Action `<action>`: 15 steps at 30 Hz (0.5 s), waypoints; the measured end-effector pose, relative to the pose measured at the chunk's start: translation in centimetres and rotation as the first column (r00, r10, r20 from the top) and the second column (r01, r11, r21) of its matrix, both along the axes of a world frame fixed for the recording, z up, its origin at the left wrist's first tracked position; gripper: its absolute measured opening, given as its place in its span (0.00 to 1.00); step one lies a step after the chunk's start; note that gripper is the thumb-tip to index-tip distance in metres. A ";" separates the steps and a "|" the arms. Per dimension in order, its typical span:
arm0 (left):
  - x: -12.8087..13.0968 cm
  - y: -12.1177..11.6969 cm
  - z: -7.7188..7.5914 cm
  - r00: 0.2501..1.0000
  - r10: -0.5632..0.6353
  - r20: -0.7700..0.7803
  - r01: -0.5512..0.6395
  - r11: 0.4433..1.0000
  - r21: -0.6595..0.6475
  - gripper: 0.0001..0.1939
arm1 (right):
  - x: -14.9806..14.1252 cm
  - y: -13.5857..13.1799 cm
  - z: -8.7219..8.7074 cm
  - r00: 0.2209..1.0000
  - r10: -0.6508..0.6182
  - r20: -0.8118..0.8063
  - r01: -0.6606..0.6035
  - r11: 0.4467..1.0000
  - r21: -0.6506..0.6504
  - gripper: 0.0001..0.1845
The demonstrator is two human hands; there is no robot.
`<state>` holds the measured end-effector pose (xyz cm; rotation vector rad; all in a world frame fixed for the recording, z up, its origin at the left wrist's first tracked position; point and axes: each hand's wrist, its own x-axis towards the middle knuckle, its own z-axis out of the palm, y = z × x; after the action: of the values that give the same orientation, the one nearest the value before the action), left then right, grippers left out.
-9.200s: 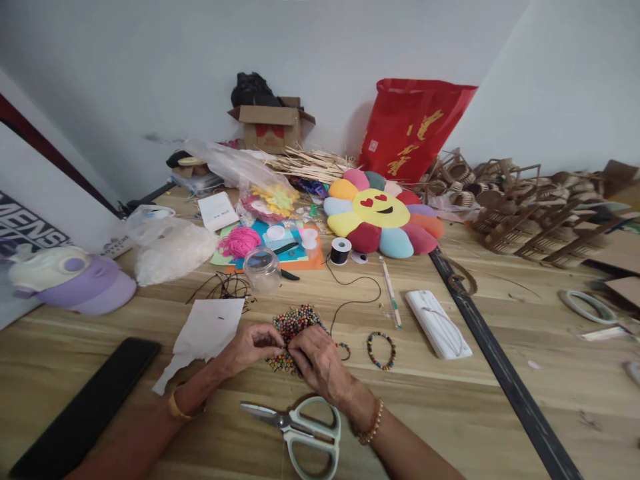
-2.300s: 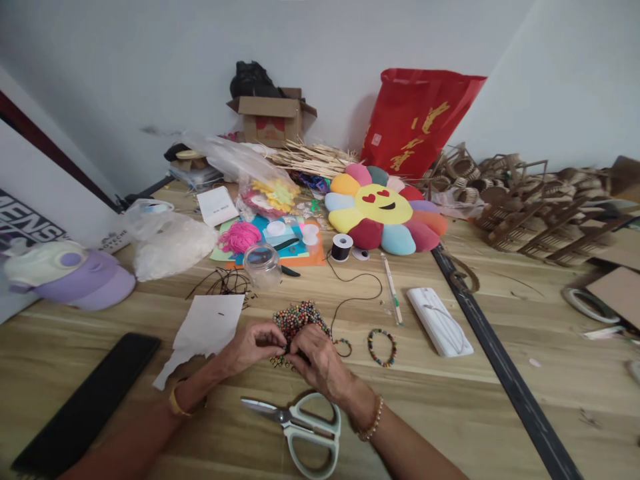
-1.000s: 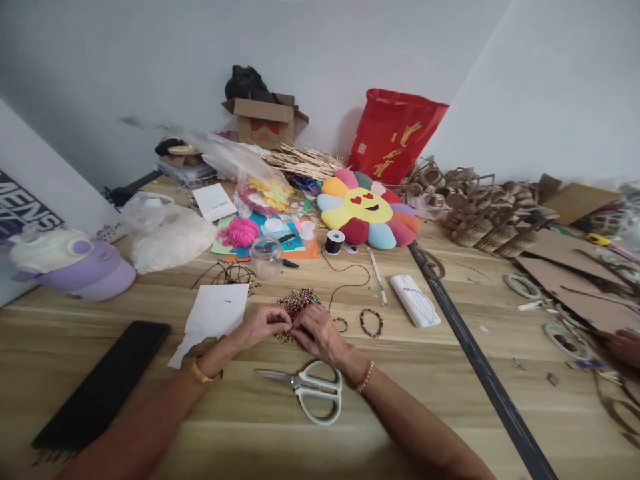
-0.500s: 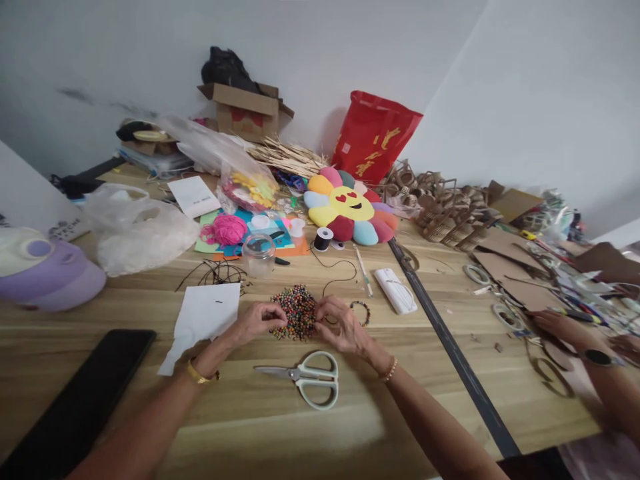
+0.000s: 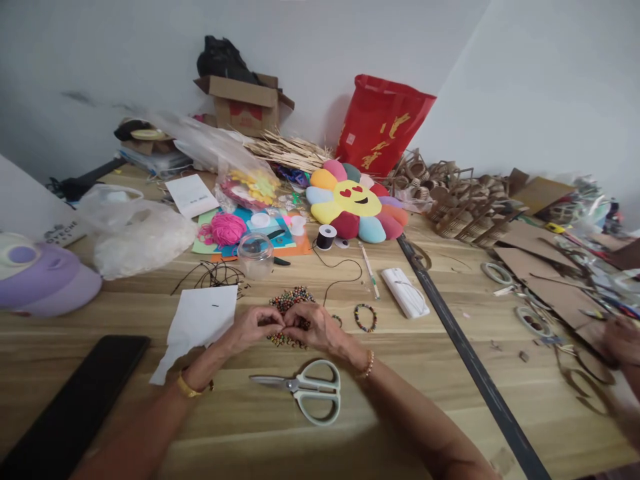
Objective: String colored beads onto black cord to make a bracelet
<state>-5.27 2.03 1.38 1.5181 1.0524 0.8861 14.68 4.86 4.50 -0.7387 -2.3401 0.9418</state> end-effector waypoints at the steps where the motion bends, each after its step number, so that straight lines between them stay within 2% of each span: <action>1: 0.0 0.0 0.0 1.000 -0.002 0.002 0.002 1.000 0.000 0.06 | 0.1 0.0 -0.2 1.000 0.001 -0.003 -0.001 1.000 -0.011 0.06; 6: 0.0 -0.1 0.1 1.000 0.019 -0.012 -0.019 0.999 -0.034 0.07 | 0.4 -0.3 -0.3 1.000 -0.012 -0.007 0.012 1.000 -0.001 0.04; 15: 0.2 -0.1 -0.3 0.998 0.068 -0.015 -0.069 0.996 -0.051 0.09 | 0.0 0.2 -1.5 0.991 0.040 -0.129 -0.022 0.991 0.133 0.06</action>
<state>-5.12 1.92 1.04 1.4542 1.1348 0.8900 14.66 5.07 2.98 -0.5721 -2.2787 0.8145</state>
